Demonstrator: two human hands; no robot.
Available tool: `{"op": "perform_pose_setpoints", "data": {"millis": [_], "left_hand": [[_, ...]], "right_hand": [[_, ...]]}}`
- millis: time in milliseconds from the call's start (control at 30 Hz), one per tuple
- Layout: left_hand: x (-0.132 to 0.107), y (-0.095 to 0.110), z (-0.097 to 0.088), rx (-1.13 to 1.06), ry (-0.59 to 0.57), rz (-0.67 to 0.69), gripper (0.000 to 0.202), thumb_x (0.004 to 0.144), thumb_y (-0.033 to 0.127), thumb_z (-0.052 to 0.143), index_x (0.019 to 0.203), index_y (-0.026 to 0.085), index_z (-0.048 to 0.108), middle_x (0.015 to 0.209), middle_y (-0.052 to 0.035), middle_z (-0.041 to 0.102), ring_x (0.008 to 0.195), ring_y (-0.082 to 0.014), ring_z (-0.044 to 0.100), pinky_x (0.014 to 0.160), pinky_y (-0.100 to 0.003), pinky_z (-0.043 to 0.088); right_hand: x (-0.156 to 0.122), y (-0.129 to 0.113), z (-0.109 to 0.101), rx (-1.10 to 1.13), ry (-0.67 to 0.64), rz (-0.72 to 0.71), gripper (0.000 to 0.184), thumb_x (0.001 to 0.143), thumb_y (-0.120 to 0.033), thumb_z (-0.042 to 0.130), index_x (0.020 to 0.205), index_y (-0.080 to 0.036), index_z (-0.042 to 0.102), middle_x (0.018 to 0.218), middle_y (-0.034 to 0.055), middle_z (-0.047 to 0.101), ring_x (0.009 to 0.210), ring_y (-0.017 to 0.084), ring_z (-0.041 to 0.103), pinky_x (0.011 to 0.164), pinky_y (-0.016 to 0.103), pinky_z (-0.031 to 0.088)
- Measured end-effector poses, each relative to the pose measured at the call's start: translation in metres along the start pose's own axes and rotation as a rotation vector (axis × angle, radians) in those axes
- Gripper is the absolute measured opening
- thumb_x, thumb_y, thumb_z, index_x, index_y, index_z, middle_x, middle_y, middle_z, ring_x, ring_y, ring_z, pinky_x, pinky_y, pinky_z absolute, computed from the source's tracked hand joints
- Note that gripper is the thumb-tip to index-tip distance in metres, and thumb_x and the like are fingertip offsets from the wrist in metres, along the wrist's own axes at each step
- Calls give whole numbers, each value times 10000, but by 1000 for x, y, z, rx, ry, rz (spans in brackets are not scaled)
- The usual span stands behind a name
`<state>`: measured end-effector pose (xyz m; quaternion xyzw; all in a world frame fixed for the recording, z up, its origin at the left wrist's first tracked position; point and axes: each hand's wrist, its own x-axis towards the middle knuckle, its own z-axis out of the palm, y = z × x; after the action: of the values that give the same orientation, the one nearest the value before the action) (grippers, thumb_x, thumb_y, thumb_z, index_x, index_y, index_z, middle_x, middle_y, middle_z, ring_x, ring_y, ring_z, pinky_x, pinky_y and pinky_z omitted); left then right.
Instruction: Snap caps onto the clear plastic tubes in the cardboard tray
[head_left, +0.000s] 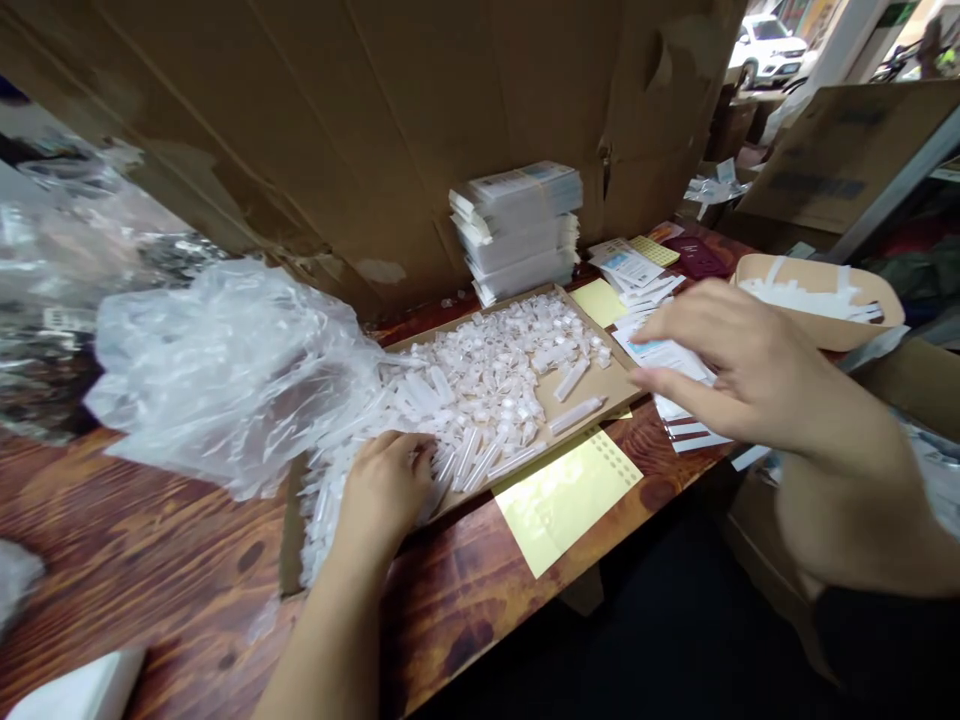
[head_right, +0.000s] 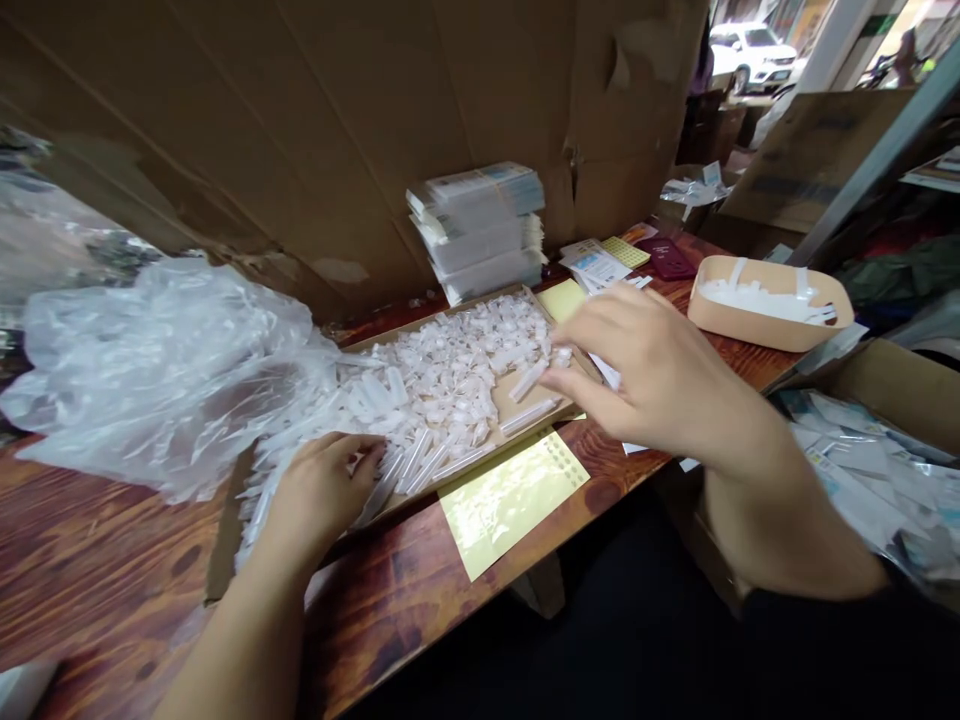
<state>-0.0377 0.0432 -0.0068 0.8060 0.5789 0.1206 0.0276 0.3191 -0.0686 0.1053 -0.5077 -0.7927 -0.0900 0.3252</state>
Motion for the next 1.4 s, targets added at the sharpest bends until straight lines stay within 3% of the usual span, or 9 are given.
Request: {"op": "perform_pose_setpoints", "data": {"millis": [100,200,433,633,833,1067,1233,1333,1400], "left_hand": [[-2,3,-4,-12,5,-35,385,890,368,439,957,168,761,986,-160,780,1024,-343,713,964,-461,549],[-2,5,-6,-31,17,-96,363,897,408,442,970,196,727,985,-149,785,987,-343,723,911,-458,558],[0,15,-10,-108,13,-186,348,871,477,482,965,238,716,932,-95,781,779,-278,702,809,-405,552],[1,19,-10,-160,79,-177,293,859,492,537,922,269,716,833,-52,760,692,-245,661,762,-379,524],[2,16,-13,-195,117,-213,299,854,513,561,924,274,726,783,-39,750,642,-245,653,702,-376,506],[-4,13,-13,-354,139,-338,315,804,470,670,997,245,777,843,-32,809,777,-240,743,761,-333,550],[-7,8,-3,-480,105,-347,235,794,359,717,958,216,805,932,-49,833,842,-226,767,822,-322,573],[-7,6,1,-545,122,-315,234,826,315,721,1006,201,817,989,-68,834,873,-227,770,865,-338,584],[-8,5,1,-568,149,-299,210,841,282,723,1005,202,826,1005,-73,834,897,-230,770,889,-346,589]], "right_hand": [[-60,52,-2,-80,-357,189,609,905,-691,597,1335,-268,678,1431,144,656,1305,400,605,1058,613,451],[-117,96,3,-146,-577,430,934,759,-810,652,1527,-293,530,1670,174,391,1529,479,356,1149,705,332],[-162,131,24,-262,-544,721,1258,590,-845,733,1647,-297,325,1754,158,149,1620,449,59,1226,704,156],[-144,130,42,-316,-384,778,1172,699,-856,651,1644,-246,325,1736,219,197,1621,446,80,1210,734,101],[-124,113,55,-266,-474,425,984,788,-793,656,1620,-349,375,1758,147,177,1614,459,101,1193,757,100],[-104,133,48,-304,-349,488,994,826,-801,610,1621,-249,382,1665,267,345,1567,537,205,1155,803,164],[-33,94,49,-12,-285,111,767,831,-712,704,1467,-307,564,1586,192,486,1507,485,372,1181,724,272],[21,55,81,167,-290,-84,408,946,-575,608,1209,-281,713,1373,130,665,1284,365,612,1093,604,430],[49,34,106,196,-422,-136,290,973,-476,556,988,-250,736,1096,97,749,1051,297,687,944,497,505]]}}
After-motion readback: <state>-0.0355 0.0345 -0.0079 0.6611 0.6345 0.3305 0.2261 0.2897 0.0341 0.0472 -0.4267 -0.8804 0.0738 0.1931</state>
